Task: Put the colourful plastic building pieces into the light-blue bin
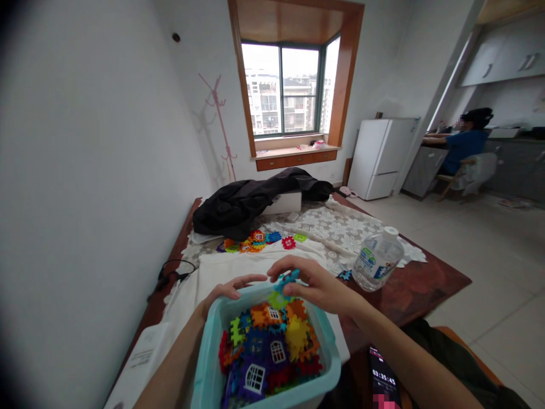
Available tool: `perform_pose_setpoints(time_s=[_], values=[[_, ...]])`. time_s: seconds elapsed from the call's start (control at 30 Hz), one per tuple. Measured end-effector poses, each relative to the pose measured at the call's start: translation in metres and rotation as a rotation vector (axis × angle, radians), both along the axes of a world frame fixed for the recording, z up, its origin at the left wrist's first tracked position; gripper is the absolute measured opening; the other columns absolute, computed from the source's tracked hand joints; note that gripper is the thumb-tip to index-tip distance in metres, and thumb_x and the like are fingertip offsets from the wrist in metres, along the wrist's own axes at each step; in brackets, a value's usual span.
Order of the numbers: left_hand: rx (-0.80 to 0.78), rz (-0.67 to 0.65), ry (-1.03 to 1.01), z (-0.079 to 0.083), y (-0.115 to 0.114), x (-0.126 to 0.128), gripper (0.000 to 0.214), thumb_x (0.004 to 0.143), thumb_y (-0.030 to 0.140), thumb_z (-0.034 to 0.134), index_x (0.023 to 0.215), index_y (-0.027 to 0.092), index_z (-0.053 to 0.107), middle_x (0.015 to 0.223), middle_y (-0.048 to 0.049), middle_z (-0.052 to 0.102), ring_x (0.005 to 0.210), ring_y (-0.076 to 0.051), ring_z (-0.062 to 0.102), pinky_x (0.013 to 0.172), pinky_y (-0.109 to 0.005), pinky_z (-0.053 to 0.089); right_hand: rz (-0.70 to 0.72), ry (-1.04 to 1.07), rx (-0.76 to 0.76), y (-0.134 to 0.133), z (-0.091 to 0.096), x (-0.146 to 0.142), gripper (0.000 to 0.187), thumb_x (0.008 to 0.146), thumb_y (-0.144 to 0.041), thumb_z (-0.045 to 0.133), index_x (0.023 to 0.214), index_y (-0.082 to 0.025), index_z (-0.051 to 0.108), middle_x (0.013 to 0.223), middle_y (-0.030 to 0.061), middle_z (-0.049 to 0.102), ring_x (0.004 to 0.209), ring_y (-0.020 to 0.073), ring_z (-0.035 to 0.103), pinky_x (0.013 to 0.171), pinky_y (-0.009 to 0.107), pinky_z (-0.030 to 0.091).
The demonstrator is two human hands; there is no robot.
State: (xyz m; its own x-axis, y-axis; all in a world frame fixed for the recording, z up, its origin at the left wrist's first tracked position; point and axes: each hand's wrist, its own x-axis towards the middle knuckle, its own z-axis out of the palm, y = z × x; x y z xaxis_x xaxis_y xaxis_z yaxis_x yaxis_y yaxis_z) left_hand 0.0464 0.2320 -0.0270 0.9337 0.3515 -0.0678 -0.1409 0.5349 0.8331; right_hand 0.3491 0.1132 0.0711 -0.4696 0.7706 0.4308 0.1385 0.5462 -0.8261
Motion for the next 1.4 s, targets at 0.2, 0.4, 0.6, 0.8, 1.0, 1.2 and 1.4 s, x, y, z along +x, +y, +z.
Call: perform_pose_setpoints(time_s=[0.2,0.4,0.6,0.8,1.0,1.2,1.4], values=[[-0.012,0.006,0.000,-0.009,0.006,0.001,0.085,0.070,0.017,0.071,0.154,0.012,0.062,0.141,-0.0187,0.074,0.120,-0.034,0.075,0.108,-0.043,0.052,-0.384,-0.146,0.083,-0.013,-0.043,0.024,0.036,0.109,-0.053,0.058,0.129,-0.026,0.070,0.126,0.0104,0.075,0.114,0.0255,0.071,0.102,0.041,0.058],[-0.003,0.003,0.017,-0.014,0.009,0.000,0.086,0.070,0.016,0.069,0.156,0.010,0.061,0.140,-0.0197,0.074,0.118,-0.034,0.075,0.106,-0.042,0.053,-0.928,-0.518,0.052,-0.020,-0.135,0.080,0.019,0.101,-0.034,0.051,0.108,-0.023,0.064,0.104,0.0133,0.074,0.097,0.0316,0.073,0.092,0.047,0.059],[-0.005,-0.012,-0.011,-0.012,0.008,0.001,0.083,0.071,0.016,0.068,0.154,0.012,0.063,0.141,-0.0185,0.074,0.122,-0.035,0.074,0.109,-0.045,0.052,-0.968,-0.765,0.102,-0.031,-0.181,0.096,0.034,0.102,-0.031,0.045,0.131,-0.021,0.061,0.133,0.0196,0.072,0.127,0.0363,0.069,0.107,0.048,0.056],[0.006,-0.001,-0.013,-0.019,0.011,0.001,0.085,0.069,0.017,0.069,0.153,0.010,0.063,0.139,-0.0185,0.075,0.118,-0.033,0.075,0.107,-0.041,0.053,-0.998,-0.797,0.113,-0.039,-0.189,0.103,0.027,0.103,-0.034,0.048,0.123,-0.026,0.065,0.132,0.0155,0.073,0.126,0.0371,0.069,0.111,0.054,0.055],[0.005,-0.018,-0.028,-0.019,0.014,0.004,0.085,0.068,0.017,0.071,0.152,0.011,0.065,0.137,-0.0177,0.077,0.117,-0.030,0.077,0.106,-0.039,0.055,-0.945,-0.672,-0.006,-0.037,-0.187,0.111,0.009,0.097,-0.031,0.052,0.095,-0.027,0.060,0.112,0.0147,0.076,0.109,0.0368,0.072,0.097,0.054,0.057],[-0.003,-0.009,-0.022,-0.019,0.012,0.003,0.085,0.069,0.018,0.072,0.153,0.011,0.063,0.136,-0.0167,0.077,0.115,-0.031,0.078,0.105,-0.038,0.054,-0.728,-0.474,-0.129,-0.021,-0.158,0.094,0.015,0.090,-0.038,0.066,0.097,-0.025,0.063,0.095,0.0062,0.075,0.088,0.0276,0.070,0.082,0.041,0.056],[-0.031,0.164,-0.166,-0.023,0.012,0.006,0.061,0.091,0.042,0.067,0.143,0.011,0.067,0.139,-0.0225,0.074,0.133,-0.039,0.069,0.119,-0.054,0.044,-0.612,-0.093,-0.127,0.061,-0.120,0.061,0.029,0.090,-0.051,0.071,0.095,-0.023,0.064,0.120,0.0115,0.079,0.103,0.0272,0.073,0.088,0.040,0.060]])
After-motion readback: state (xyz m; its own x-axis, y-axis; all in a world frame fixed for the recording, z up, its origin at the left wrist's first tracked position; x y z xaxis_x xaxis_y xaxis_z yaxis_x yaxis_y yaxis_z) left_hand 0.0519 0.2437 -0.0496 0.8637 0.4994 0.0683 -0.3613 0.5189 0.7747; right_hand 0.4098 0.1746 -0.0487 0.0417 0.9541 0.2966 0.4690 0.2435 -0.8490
